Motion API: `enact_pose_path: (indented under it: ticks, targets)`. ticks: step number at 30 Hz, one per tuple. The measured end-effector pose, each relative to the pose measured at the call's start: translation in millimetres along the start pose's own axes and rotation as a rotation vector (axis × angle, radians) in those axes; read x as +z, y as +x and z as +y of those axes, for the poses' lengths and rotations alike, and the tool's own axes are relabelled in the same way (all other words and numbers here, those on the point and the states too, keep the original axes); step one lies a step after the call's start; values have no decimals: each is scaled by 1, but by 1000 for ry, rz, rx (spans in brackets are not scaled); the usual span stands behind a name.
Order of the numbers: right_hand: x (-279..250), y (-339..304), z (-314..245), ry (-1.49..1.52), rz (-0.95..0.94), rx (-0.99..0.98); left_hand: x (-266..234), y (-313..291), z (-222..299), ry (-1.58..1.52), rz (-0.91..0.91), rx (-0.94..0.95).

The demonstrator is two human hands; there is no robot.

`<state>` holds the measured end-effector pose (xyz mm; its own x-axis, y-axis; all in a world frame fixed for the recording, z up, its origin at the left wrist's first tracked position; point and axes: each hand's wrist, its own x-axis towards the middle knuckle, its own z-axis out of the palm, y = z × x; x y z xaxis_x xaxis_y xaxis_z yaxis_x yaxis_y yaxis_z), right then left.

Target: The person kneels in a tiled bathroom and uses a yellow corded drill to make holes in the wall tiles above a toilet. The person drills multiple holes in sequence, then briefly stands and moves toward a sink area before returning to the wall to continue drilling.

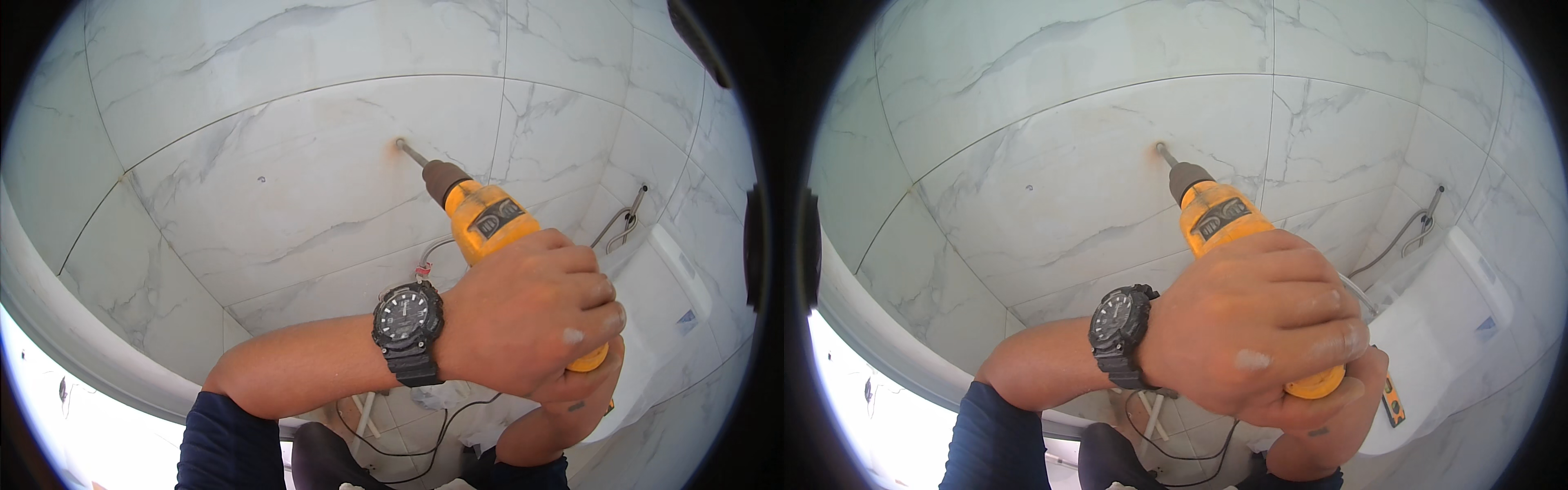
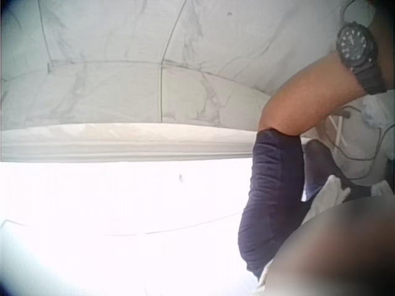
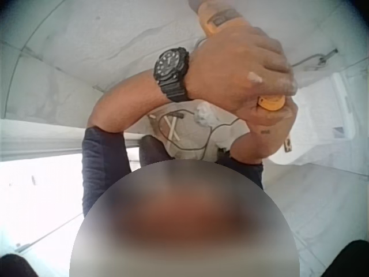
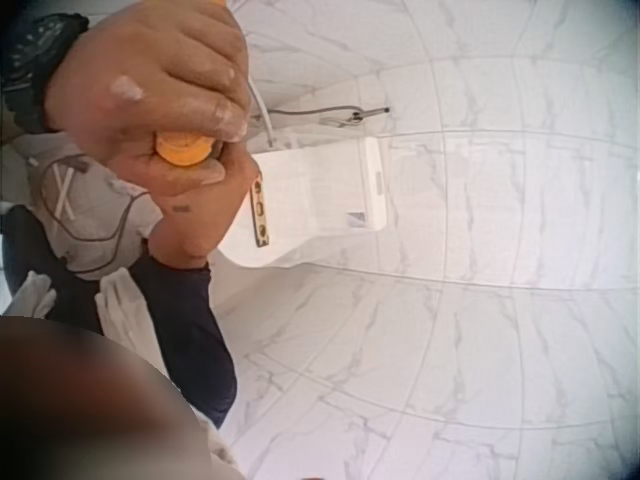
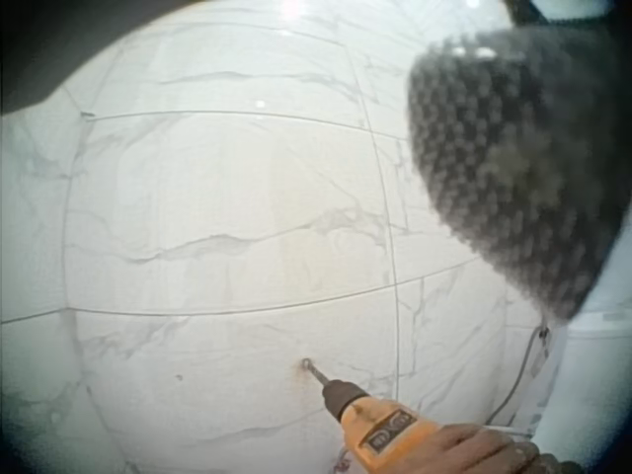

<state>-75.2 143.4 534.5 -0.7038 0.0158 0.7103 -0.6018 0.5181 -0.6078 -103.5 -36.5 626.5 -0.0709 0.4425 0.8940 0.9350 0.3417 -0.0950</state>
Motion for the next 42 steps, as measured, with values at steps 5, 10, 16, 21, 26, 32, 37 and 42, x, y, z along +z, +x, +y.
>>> enact_pose_path:
  ticks: [5,10,16,21,26,32,37,42]
  targets:
    - [1,2,-3,12,-10,15,-2,0,0,4,13,6]
    - [3,4,-5,21,-21,29,-3,0,0,-6,27,-4]
    - [1,7,-8,38,-38,39,-2,0,0,3,16,8]
    - [1,9,-11,44,-54,46,-2,0,0,3,21,11]
    - [1,9,-14,53,-70,51,-3,0,1,-4,35,12]
    - [0,9,-17,63,-81,55,-4,-1,0,5,24,17]
    - [-1,9,-20,65,-102,67,-5,-2,1,2,22,7]
    - [-1,10,-21,65,-110,70,-4,-2,0,0,44,17]
